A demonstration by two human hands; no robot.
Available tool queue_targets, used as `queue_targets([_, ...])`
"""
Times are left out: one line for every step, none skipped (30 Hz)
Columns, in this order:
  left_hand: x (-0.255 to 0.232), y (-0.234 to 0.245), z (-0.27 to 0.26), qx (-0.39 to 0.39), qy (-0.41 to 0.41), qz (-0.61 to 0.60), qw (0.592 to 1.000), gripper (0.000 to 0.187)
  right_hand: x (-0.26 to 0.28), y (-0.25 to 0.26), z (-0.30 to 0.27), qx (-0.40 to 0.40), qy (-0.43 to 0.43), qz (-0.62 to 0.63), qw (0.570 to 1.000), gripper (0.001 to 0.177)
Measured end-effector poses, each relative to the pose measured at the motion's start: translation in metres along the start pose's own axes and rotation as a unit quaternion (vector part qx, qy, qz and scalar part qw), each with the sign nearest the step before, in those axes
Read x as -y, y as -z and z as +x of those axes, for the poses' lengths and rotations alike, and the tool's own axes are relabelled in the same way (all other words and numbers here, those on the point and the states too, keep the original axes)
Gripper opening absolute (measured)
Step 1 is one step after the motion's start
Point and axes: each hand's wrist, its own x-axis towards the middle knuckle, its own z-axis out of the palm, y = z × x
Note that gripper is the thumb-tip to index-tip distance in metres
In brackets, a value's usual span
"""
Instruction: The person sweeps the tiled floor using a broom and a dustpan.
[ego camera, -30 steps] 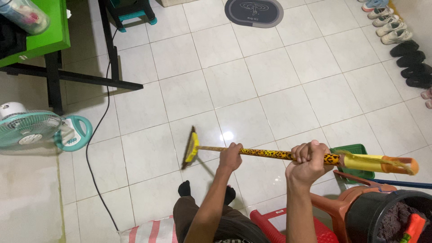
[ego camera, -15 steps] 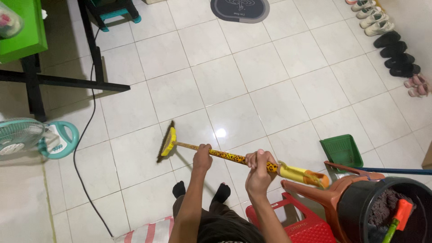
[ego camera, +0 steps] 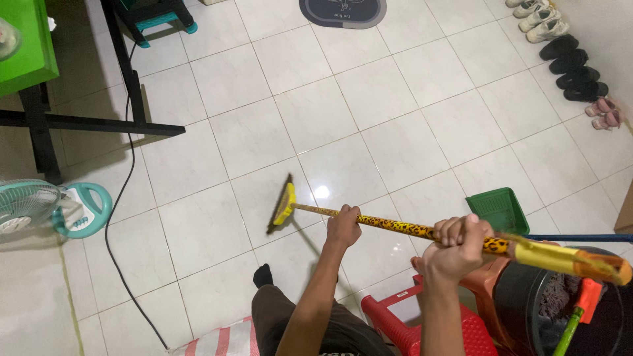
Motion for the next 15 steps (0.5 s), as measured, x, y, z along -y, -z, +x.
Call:
queue_targets([0.001, 0.004, 0.000, -0.011, -0.012, 0.019, 1.000, 0.017, -0.001, 0.000, 0.001, -0.001, 0.000, 0.000, 1.000, 0.044])
queue_targets([0.005, 0.006, -0.002, -0.021, -0.023, 0.039, 0.999, 0.019, -0.003, 0.000, 0.002, -0.012, -0.022, 0.033, 0.999, 0.041])
queue_targets([0.011, 0.009, -0.005, -0.020, -0.022, 0.039, 0.999, 0.019, -0.005, 0.001, 0.002, -0.023, -0.043, 0.065, 0.997, 0.039])
queue_targets([0.020, 0.012, -0.007, -0.027, -0.019, 0.047, 0.998, 0.019, -0.010, 0.000, 0.001, -0.022, -0.045, 0.067, 0.997, 0.039])
queue_targets([0.030, 0.015, -0.009, -0.035, -0.016, 0.054, 0.998, 0.019, -0.017, -0.002, 0.000, -0.020, -0.044, 0.026, 0.998, 0.041])
queue_targets([0.041, 0.018, -0.013, -0.037, -0.014, 0.055, 0.998, 0.019, -0.025, -0.004, -0.003, -0.018, -0.043, -0.013, 0.999, 0.043])
queue_targets([0.052, 0.020, -0.017, -0.051, 0.001, 0.057, 0.997, 0.022, -0.034, -0.006, -0.006, -0.016, -0.044, -0.011, 0.999, 0.043])
queue_targets([0.065, 0.020, -0.022, -0.064, 0.018, 0.058, 0.996, 0.025, -0.042, -0.008, -0.011, -0.005, -0.070, 0.020, 0.997, 0.042])
queue_targets([0.077, 0.021, -0.027, -0.065, 0.021, 0.059, 0.996, 0.025, -0.049, -0.010, -0.016, 0.006, -0.095, 0.051, 0.994, 0.040])
queue_targets([0.088, 0.023, -0.030, -0.064, 0.042, 0.067, 0.995, 0.024, -0.055, -0.013, -0.022, 0.008, -0.097, 0.051, 0.994, 0.040])
queue_targets([0.098, 0.025, -0.033, -0.064, 0.063, 0.075, 0.993, 0.023, -0.060, -0.017, -0.029, 0.020, -0.109, 0.031, 0.993, 0.040])
queue_targets([0.106, 0.025, -0.038, -0.066, 0.066, 0.074, 0.993, 0.023, -0.063, -0.020, -0.037, 0.033, -0.122, 0.012, 0.992, 0.040])
queue_targets([0.112, 0.025, -0.042, -0.059, 0.094, 0.067, 0.992, 0.024, -0.065, -0.022, -0.044, 0.036, -0.124, 0.012, 0.992, 0.040])
queue_targets([0.118, 0.026, -0.046, -0.052, 0.121, 0.061, 0.989, 0.024, -0.066, -0.024, -0.051, 0.066, -0.150, 0.042, 0.986, 0.039])
queue_targets([0.122, 0.026, -0.049, -0.054, 0.124, 0.060, 0.989, 0.024, -0.067, -0.026, -0.056, 0.096, -0.175, 0.071, 0.977, 0.039])
